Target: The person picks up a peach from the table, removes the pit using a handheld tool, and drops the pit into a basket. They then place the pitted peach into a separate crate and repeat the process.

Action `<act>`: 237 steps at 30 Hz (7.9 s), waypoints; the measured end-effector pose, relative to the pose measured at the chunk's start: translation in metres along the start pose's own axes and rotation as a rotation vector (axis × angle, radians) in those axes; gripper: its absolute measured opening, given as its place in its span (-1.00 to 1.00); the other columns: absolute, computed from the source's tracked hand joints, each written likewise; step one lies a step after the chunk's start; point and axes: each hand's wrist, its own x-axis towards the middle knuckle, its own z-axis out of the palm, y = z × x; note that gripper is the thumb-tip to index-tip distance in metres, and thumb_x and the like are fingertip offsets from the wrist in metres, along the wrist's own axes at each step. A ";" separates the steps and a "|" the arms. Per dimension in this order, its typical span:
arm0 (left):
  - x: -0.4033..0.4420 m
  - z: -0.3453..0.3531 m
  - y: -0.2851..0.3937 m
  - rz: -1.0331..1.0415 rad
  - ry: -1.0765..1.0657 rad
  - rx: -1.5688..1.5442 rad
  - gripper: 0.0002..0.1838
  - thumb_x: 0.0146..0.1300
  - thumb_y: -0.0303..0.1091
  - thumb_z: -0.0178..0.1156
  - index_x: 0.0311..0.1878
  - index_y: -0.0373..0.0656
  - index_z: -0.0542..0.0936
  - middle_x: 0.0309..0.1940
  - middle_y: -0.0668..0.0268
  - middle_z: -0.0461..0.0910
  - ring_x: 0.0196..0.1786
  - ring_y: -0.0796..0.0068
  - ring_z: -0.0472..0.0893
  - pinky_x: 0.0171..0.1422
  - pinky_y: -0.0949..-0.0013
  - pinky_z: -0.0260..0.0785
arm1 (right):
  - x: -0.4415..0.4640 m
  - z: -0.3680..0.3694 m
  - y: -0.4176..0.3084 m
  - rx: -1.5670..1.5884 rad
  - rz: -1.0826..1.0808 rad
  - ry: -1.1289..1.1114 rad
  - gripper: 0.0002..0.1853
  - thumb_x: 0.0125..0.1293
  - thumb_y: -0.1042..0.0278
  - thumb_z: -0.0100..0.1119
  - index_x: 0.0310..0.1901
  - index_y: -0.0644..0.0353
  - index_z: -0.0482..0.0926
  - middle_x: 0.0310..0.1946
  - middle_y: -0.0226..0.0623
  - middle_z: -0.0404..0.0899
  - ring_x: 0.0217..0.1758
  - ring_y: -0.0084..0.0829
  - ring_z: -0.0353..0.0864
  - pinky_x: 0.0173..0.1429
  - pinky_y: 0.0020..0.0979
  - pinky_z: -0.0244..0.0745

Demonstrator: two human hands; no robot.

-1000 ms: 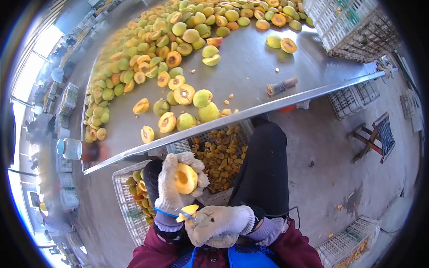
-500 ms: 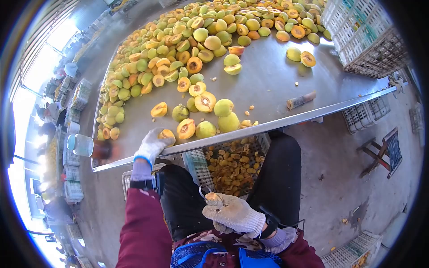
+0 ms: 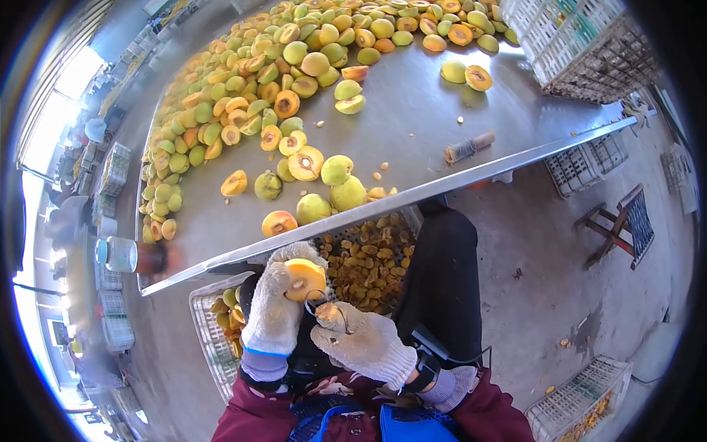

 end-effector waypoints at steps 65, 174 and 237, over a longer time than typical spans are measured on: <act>-0.042 0.048 -0.029 0.413 0.106 0.326 -0.51 0.50 -0.03 -0.04 0.16 -0.33 0.46 0.03 0.11 0.54 0.00 0.29 0.61 0.16 0.25 0.43 | -0.015 -0.008 0.026 0.081 -0.145 -0.074 -0.65 0.28 -0.02 0.24 -0.09 0.07 0.58 -0.45 -0.26 0.66 -0.39 -0.34 0.71 -0.25 -0.32 0.56; -0.018 0.054 0.012 0.425 -0.059 0.947 -0.78 0.29 -0.38 0.18 -0.06 -0.23 0.64 -0.21 0.10 0.68 -0.19 0.16 0.70 -0.12 0.28 0.54 | -0.015 -0.030 0.031 0.680 0.036 -0.614 -0.83 0.37 0.20 0.20 -0.29 0.07 0.50 -0.66 -0.50 0.43 -0.72 -0.68 0.35 -0.70 -0.59 0.15; 0.001 0.009 0.002 -0.070 -0.218 0.162 -0.28 0.42 0.22 -0.07 0.26 -0.31 0.41 0.03 0.16 0.58 0.06 0.37 0.58 0.23 0.32 0.39 | -0.002 -0.001 0.021 -0.235 -0.322 0.327 -0.68 0.21 -0.04 0.23 -0.16 -0.01 0.57 -0.51 -0.25 0.65 -0.42 -0.17 0.69 -0.31 -0.19 0.56</act>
